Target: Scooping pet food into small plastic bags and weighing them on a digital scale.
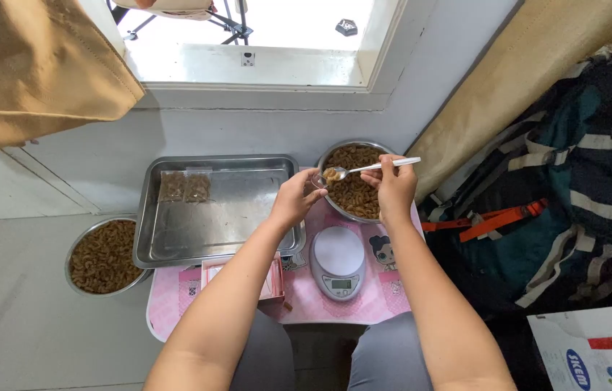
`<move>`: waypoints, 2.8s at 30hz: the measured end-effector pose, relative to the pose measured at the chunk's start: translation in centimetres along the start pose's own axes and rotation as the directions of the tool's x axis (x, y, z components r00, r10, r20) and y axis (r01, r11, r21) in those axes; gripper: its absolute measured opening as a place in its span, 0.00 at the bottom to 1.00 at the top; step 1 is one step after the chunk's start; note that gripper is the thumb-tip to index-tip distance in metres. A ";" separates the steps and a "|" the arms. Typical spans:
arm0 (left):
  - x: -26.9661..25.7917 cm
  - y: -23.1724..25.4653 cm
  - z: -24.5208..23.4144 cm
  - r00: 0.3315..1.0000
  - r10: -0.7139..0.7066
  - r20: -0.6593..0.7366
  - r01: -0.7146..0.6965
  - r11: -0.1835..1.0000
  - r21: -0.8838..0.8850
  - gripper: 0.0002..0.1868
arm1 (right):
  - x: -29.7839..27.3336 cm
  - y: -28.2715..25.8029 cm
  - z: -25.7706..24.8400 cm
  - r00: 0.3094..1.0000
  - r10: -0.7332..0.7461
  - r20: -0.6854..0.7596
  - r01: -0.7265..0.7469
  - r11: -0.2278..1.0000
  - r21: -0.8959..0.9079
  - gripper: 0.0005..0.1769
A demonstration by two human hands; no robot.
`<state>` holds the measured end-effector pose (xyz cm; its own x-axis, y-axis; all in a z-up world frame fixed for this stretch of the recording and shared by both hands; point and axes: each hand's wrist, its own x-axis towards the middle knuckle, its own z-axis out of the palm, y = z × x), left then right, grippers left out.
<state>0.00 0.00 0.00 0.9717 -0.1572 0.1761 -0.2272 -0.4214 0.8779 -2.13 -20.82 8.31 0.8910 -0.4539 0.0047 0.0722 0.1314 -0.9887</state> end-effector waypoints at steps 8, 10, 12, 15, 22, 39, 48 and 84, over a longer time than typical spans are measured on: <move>0.0 -0.4 0.1 1.000 0.004 0.001 -0.004 1.000 0.011 0.32 | -0.8 -0.8 0.4 1.000 -0.025 -0.007 0.025 1.000 -0.001 0.11; 0.1 -0.4 0.3 1.000 0.001 0.004 -0.001 1.000 0.010 0.32 | -1.0 -1.1 0.4 0.999 -0.032 -0.004 0.032 0.999 -0.009 0.11; 0.0 -0.1 0.1 1.000 -0.009 0.005 0.009 1.000 0.030 0.32 | -1.1 -1.1 0.5 0.996 -0.086 0.012 0.086 0.995 -0.056 0.12; -0.1 -0.3 0.1 1.000 0.003 0.010 -0.003 1.000 0.016 0.32 | -2.0 -1.9 0.8 0.994 -0.110 0.027 0.112 0.991 -0.071 0.12; 0.0 -0.5 0.2 1.000 0.017 0.006 -0.017 0.999 0.027 0.32 | -2.6 -2.5 1.2 0.984 -0.172 0.052 0.176 0.982 -0.073 0.13; -2.8 2.0 -1.3 0.985 0.086 0.151 -0.113 0.977 0.179 0.31 | -5.0 -3.9 -2.1 0.911 -0.366 0.192 0.399 0.899 -0.180 0.11; -6.3 3.4 1.1 0.932 0.095 0.351 -0.247 0.874 0.418 0.29 | -7.3 -1.3 -5.6 0.807 -0.459 0.371 0.590 0.656 -0.472 0.09; -5.3 -2.8 -10.2 0.984 -0.119 -0.130 0.150 0.954 0.261 0.22 | -9.0 0.8 -12.1 0.999 0.039 0.032 -0.023 0.921 -0.389 0.10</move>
<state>-3.89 11.10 1.18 0.9919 0.0119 0.1268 -0.0877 -0.6586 0.7473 -15.48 -27.31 5.65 0.9072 -0.4198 -0.0288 -0.1286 -0.2114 -0.9689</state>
